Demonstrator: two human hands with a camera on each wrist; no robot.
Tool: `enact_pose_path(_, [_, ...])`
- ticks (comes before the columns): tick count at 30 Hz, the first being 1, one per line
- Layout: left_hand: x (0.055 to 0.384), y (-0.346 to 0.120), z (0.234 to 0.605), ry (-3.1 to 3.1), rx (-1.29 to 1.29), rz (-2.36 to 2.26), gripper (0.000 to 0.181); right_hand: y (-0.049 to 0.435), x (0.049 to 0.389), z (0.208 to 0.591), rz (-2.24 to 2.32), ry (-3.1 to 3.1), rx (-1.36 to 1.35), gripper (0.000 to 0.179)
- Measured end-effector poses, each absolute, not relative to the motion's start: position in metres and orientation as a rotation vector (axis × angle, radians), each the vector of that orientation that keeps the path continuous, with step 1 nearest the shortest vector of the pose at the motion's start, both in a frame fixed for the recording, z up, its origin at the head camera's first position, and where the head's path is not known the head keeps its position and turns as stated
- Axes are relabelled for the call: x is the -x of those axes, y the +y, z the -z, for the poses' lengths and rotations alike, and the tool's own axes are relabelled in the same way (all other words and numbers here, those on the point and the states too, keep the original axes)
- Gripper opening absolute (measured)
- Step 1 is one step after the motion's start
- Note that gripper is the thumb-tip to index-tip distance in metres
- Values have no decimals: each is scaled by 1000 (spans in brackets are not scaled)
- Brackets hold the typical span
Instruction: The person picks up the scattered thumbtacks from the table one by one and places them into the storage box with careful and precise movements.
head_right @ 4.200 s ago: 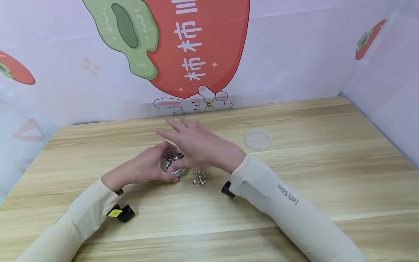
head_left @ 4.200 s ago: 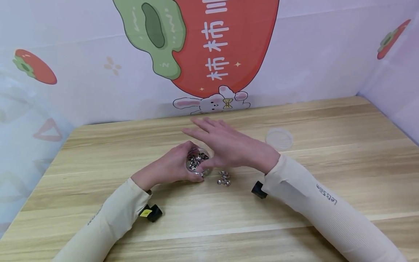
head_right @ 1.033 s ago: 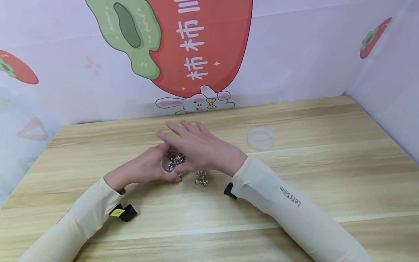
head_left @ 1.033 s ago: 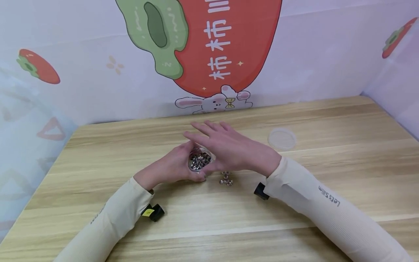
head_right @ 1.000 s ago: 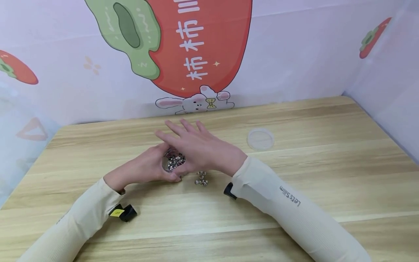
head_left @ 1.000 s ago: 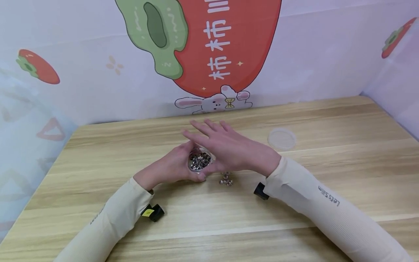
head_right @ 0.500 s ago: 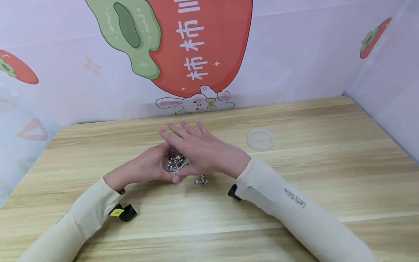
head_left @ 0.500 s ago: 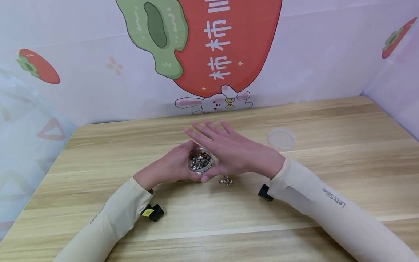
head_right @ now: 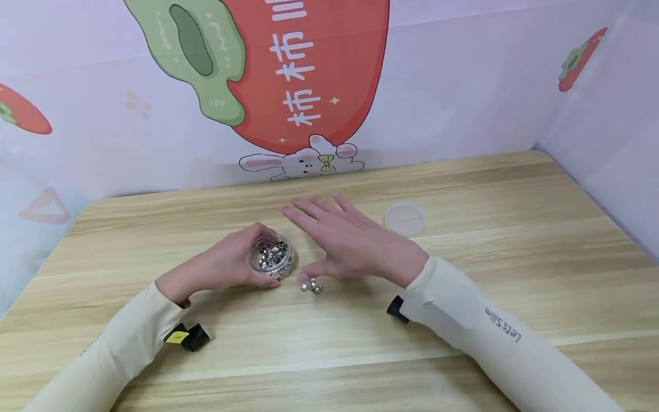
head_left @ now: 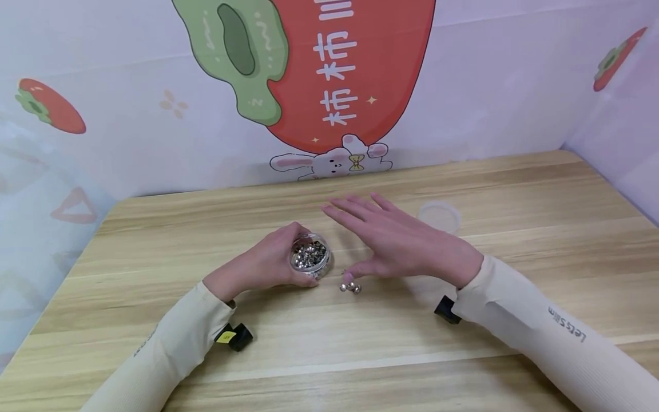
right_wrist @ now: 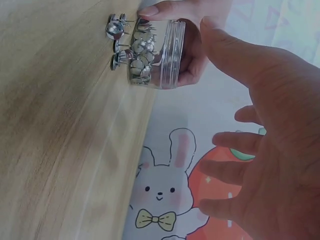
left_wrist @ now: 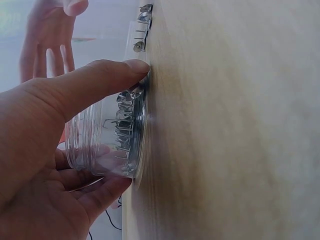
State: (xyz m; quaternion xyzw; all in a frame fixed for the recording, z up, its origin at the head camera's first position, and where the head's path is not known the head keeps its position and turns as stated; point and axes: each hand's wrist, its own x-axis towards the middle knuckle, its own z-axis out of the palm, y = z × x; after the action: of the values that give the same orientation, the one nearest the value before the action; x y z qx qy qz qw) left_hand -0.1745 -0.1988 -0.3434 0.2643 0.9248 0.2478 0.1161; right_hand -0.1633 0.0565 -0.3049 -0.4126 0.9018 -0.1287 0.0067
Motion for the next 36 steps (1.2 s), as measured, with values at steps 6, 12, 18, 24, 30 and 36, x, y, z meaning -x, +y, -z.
enact_pose_path(6, [174, -199, 343, 2698, -731, -737, 76, 51, 164, 309, 386, 2777, 1212, 81])
enact_pose_path(12, [173, -200, 344, 2696, -737, -735, 77, 46, 165, 319, 336, 2715, 1236, 27])
enact_pose_path(18, [174, -200, 345, 2701, -746, -734, 76, 44, 166, 328, 319, 2678, 1291, 5])
enact_pose_path(24, [172, -202, 343, 2706, -739, -722, 77, 39, 165, 332, 301, 2679, 1289, 9])
enact_pose_path(30, [172, -202, 343, 2706, -732, -722, 77, 37, 164, 331, 301, 2690, 1290, 9])
enact_pose_path(36, [173, -200, 344, 2701, -753, -734, 77, 41, 166, 329, 313, 2709, 1339, 10])
